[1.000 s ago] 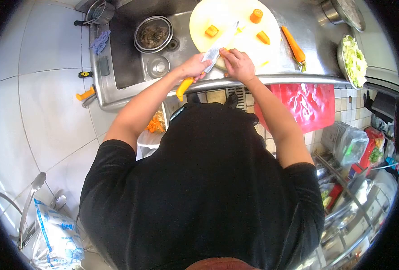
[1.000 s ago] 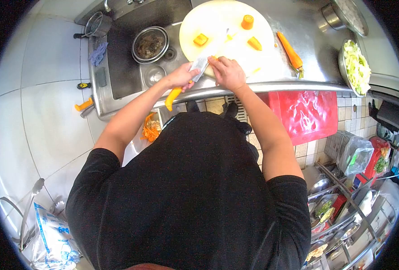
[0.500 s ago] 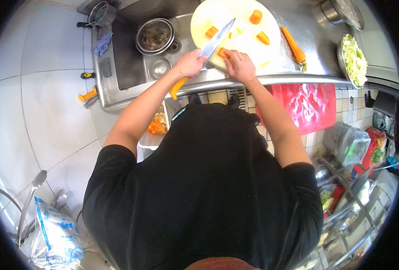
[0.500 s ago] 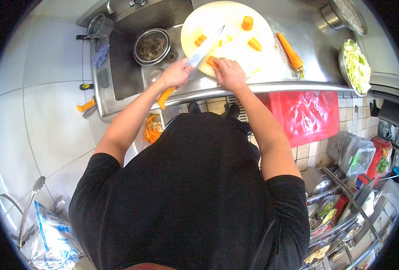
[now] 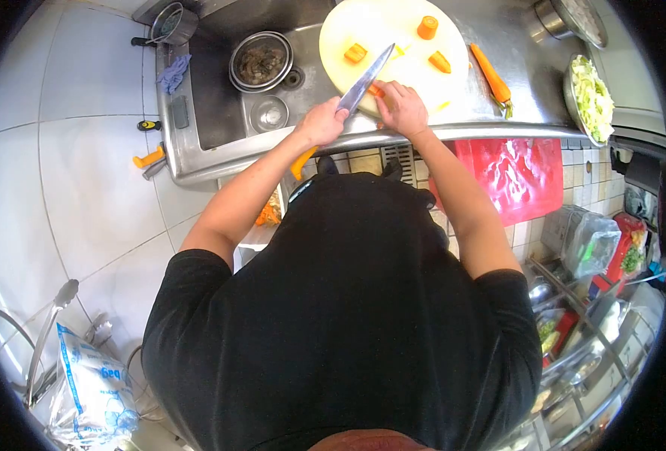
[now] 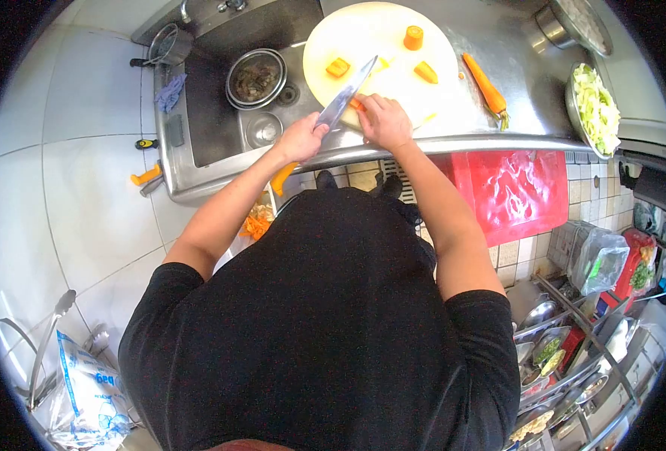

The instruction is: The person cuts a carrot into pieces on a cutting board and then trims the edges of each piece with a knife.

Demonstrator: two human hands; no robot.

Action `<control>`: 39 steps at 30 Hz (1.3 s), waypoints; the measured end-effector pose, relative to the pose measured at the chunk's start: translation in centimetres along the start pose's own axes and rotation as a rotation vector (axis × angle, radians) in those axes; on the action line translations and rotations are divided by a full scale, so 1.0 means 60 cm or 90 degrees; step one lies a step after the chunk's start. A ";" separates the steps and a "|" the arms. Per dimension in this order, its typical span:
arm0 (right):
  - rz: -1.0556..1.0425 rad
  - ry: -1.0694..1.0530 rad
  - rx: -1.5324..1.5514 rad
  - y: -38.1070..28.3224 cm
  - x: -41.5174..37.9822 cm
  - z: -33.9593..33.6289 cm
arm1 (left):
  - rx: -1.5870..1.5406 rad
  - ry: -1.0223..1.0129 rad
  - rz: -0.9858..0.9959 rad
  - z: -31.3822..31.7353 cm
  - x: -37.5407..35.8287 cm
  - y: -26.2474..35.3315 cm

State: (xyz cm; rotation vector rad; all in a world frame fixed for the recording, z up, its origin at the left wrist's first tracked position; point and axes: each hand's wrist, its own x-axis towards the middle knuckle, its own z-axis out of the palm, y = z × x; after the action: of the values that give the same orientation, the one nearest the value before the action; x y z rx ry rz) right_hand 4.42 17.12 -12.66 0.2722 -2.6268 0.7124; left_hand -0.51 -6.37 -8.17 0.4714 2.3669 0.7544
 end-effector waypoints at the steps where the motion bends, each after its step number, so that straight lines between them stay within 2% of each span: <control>1: -0.002 0.003 0.000 -0.002 0.001 -0.002 | 0.030 0.024 0.025 0.006 0.002 -0.011; 2: -0.003 0.007 0.000 -0.004 0.003 -0.004 | 0.060 0.048 0.050 0.011 0.005 -0.021; 6: -0.003 0.016 -0.002 -0.003 0.002 -0.002 | 0.030 -0.023 -0.021 -0.021 -0.022 0.020; 17: -0.024 0.037 0.008 0.004 -0.002 0.003 | 0.089 -0.007 -0.036 -0.014 -0.047 0.038; 23: -0.024 0.033 0.009 0.002 0.000 0.003 | 0.093 0.006 -0.050 -0.003 -0.042 0.058; 35: -0.053 0.045 -0.012 0.009 0.001 0.005 | 0.076 0.060 -0.002 0.001 0.034 0.100; 39: -0.051 0.064 -0.002 0.008 0.001 0.007 | 0.094 0.037 -0.012 -0.004 0.032 0.097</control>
State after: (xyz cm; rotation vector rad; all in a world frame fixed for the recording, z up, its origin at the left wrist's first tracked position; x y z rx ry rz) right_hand 4.09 17.30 -13.16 0.3311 -2.5070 0.6768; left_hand -1.24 -1.00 -5.26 0.4933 2.4888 0.5954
